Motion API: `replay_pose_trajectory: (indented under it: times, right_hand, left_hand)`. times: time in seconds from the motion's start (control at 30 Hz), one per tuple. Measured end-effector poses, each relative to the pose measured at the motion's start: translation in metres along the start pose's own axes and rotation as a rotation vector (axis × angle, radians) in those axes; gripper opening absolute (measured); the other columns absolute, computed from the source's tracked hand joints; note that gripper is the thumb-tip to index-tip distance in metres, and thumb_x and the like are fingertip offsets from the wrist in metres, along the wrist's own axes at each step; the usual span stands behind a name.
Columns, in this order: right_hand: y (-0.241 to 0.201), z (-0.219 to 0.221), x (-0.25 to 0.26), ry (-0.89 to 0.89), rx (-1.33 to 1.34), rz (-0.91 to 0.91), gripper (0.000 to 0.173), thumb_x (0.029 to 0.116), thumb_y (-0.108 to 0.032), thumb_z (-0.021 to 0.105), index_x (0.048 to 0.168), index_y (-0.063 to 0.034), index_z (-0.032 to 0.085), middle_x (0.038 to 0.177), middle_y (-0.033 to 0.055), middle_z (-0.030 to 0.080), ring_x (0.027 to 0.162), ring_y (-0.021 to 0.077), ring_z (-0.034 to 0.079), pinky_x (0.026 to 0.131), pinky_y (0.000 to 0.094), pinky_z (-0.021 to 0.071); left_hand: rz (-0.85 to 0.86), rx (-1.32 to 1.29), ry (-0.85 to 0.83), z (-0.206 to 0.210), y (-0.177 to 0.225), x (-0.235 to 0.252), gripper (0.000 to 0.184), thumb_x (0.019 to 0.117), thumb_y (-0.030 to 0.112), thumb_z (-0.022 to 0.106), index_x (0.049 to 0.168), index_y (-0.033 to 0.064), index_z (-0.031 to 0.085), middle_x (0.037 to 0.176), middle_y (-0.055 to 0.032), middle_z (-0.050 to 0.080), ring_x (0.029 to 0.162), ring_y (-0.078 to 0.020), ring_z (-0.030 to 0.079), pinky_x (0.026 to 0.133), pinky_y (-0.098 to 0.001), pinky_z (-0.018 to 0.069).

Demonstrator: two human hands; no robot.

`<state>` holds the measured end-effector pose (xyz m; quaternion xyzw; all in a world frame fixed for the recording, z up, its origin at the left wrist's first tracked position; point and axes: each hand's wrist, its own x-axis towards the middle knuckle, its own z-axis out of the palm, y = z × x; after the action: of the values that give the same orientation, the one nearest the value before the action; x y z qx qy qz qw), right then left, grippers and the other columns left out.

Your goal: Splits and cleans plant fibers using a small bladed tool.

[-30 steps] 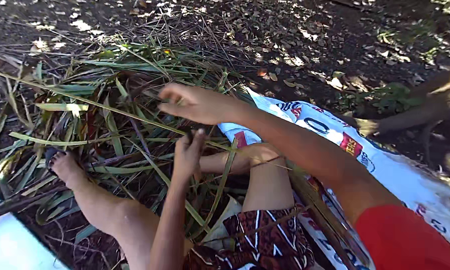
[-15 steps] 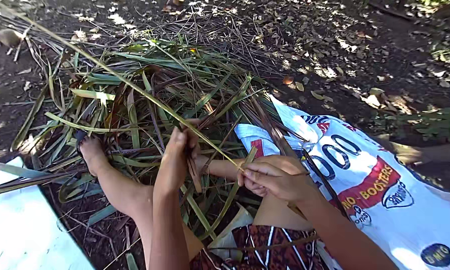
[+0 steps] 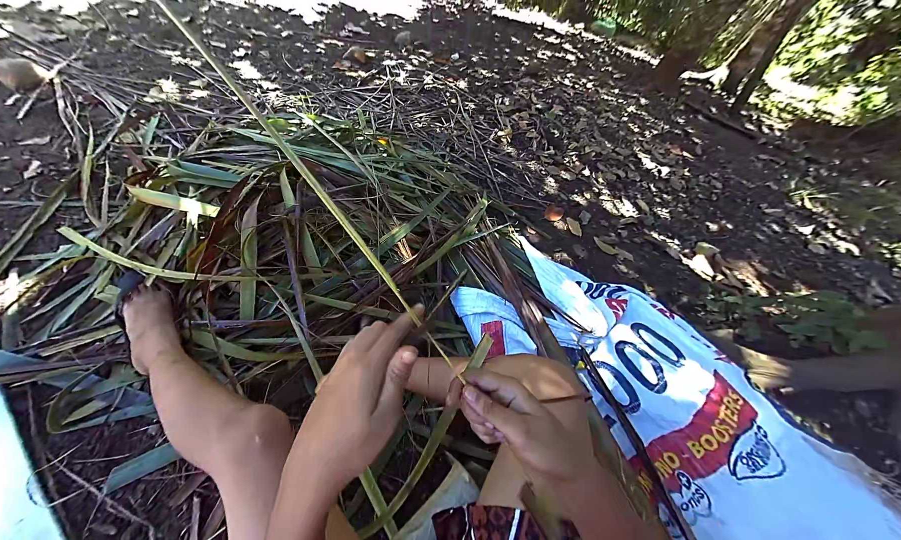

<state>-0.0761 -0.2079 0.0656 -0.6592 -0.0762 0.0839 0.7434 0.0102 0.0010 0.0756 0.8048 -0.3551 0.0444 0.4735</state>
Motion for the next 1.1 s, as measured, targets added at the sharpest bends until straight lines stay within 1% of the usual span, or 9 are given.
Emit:
replay_pose_trajectory:
  times: [0.03,0.1,0.2,0.4,0.57,0.73,0.83,1.0,1.1]
  right_hand:
    - [0.0,0.001,-0.001,0.046,-0.045,-0.022,0.022,0.1047,-0.012,0.042,0.104,-0.0139,0.064,0.065,-0.0202,0.041,0.055,-0.0113,0.036,0.051,0.0084,0.0304]
    - [-0.002,0.003,-0.002,0.097,-0.091,-0.032,0.023,0.1033,-0.011,0.042,0.103,-0.0127,0.065,0.065,-0.0201,0.041,0.054,-0.0115,0.035,0.051,0.0081,0.03]
    - [-0.002,0.002,-0.006,0.106,-0.112,-0.033,0.024,0.1043,-0.011,0.041,0.103,-0.0124,0.065,0.064,-0.0199,0.039,0.052,-0.0116,0.033,0.049,0.0078,0.0277]
    - [-0.003,0.001,-0.021,0.067,-0.088,0.05,0.023,0.1031,-0.013,0.043,0.1,-0.0145,0.066,0.061,-0.0209,0.038,0.051,-0.0126,0.033,0.047,0.0071,0.0276]
    - [0.006,-0.005,-0.027,-0.107,0.275,0.166,0.021,0.1056,-0.03,0.051,0.097,-0.0212,0.068,0.058,-0.022,0.041,0.048,-0.0126,0.036,0.045,0.007,0.0292]
    - [0.021,-0.015,-0.033,-0.358,0.646,0.256,0.022,0.1047,-0.034,0.055,0.097,-0.0208,0.071,0.058,-0.0216,0.047,0.047,-0.0128,0.044,0.043,0.0058,0.0353]
    - [0.026,-0.017,-0.03,-0.42,0.739,0.277,0.026,0.1048,-0.035,0.053,0.099,-0.0188,0.072,0.058,-0.0197,0.049,0.047,-0.0106,0.046,0.043,0.0074,0.0368]
    - [-0.003,-0.007,-0.001,-0.255,0.567,0.295,0.024,0.1026,-0.044,0.056,0.094,-0.0233,0.066,0.059,-0.0195,0.047,0.045,-0.011,0.042,0.042,0.0071,0.035]
    - [-0.012,-0.005,0.013,-0.201,0.519,0.313,0.018,0.1027,-0.036,0.059,0.094,-0.0224,0.065,0.059,-0.0187,0.047,0.046,-0.0105,0.04,0.043,0.0071,0.0331]
  left_hand:
    - [0.026,0.03,-0.017,0.006,0.002,-0.001,0.057,0.1094,0.045,0.032,0.137,0.008,0.065,0.103,-0.0084,0.07,0.098,-0.0213,0.065,0.09,-0.0444,0.0485]
    - [0.047,0.041,-0.07,0.016,0.003,-0.002,0.048,0.1078,0.041,0.042,0.132,0.0081,0.068,0.106,-0.0081,0.072,0.102,-0.0244,0.065,0.091,-0.0486,0.0462]
    - [0.067,-0.033,-0.07,0.023,-0.003,-0.001,0.045,0.1069,0.041,0.048,0.128,0.0081,0.069,0.108,-0.0051,0.074,0.101,-0.0158,0.068,0.095,-0.0391,0.0518]
    - [0.062,-0.25,0.103,0.01,-0.026,0.003,0.036,0.1053,0.03,0.055,0.119,-0.0005,0.07,0.098,0.0013,0.072,0.083,0.0068,0.061,0.077,-0.0115,0.0506]
    - [-0.091,-0.578,-0.058,0.012,-0.02,0.004,0.024,0.1057,0.022,0.052,0.115,0.0036,0.065,0.076,0.0131,0.059,0.059,0.0086,0.052,0.055,-0.009,0.0463]
    - [-0.247,-0.831,-0.055,0.004,-0.012,0.005,0.013,0.102,0.013,0.056,0.113,0.009,0.062,0.074,0.0132,0.062,0.053,0.0061,0.052,0.049,-0.0098,0.0438]
    - [-0.28,-0.788,-0.031,0.008,-0.003,0.004,0.014,0.1006,0.012,0.06,0.113,0.007,0.066,0.074,0.0123,0.063,0.054,0.0059,0.052,0.048,-0.01,0.0435]
    - [-0.262,-0.628,-0.089,0.017,0.008,0.002,0.016,0.0998,0.019,0.064,0.11,0.0071,0.07,0.077,0.0128,0.064,0.059,0.0075,0.054,0.053,-0.0099,0.0449]
    - [-0.257,-0.56,-0.099,0.016,0.011,-0.001,0.018,0.1001,0.022,0.064,0.11,0.0078,0.07,0.078,0.0117,0.064,0.059,0.0081,0.053,0.053,-0.0095,0.0441]
